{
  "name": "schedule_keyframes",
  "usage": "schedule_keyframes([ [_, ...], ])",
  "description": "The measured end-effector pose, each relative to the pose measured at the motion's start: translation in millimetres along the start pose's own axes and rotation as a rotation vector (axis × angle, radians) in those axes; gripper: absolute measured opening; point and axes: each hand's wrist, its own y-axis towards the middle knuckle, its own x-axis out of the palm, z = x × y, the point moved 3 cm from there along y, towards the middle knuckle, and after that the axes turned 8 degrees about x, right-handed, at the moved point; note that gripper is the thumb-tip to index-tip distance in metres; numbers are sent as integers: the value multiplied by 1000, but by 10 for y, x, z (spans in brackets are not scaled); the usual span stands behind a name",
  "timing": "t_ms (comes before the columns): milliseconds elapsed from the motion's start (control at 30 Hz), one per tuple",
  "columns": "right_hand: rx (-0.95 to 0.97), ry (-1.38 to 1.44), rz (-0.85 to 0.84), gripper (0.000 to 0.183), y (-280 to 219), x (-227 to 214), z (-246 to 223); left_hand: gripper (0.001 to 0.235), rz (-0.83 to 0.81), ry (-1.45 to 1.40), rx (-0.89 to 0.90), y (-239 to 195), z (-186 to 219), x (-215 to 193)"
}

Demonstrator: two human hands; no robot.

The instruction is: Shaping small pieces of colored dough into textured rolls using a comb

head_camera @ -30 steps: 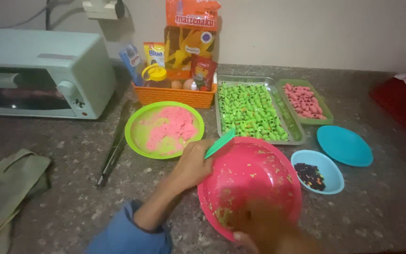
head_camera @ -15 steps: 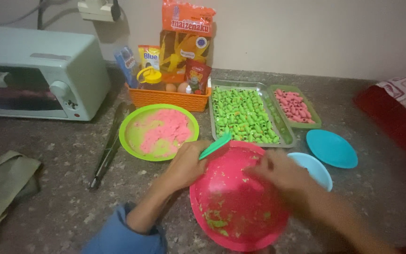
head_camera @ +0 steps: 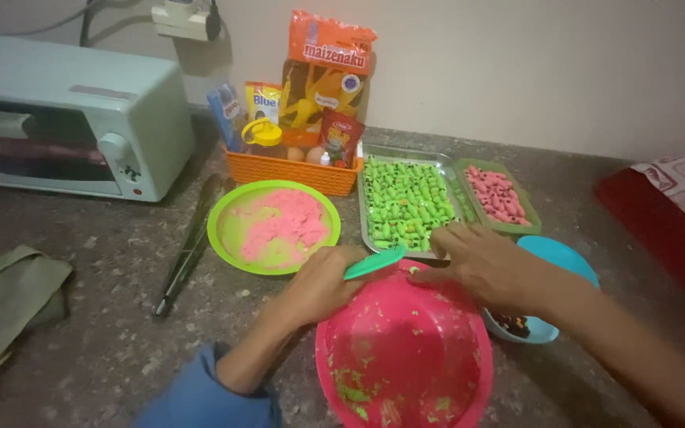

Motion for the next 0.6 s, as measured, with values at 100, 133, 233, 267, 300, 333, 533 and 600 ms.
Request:
schedule_keyframes([
  [100, 48, 99, -126, 41, 14, -81, -24, 24, -19, 9, -5, 3, -42, 23],
  [133, 231, 419, -217, 30, 25, -157, -34, 23, -19, 12, 0, 7, -104, 44],
  [233, 454, 765, -307, 27, 9, -375, -83, 18, -40, 67, -16, 51, -340, 126],
  [267, 493, 791, -311, 25, 2, -448, -96, 13, -62, 118, -38, 64, -433, 157],
  [300, 492, 791, -312, 25, -2, -432, -98, 13, -62, 117, -39, 52, -434, 170],
  [333, 490, 804, -311, 24, -1, -419, -98, 14, -56, 103, -42, 46, -435, 172],
  [533, 421, 770, -307, 22, 15, -344, -84, 20, -40, 51, -42, 57, -319, 120],
  [600, 362, 703, -304, 21, 34, -434, -130, 18, -47, 98, -35, 69, -430, 168],
])
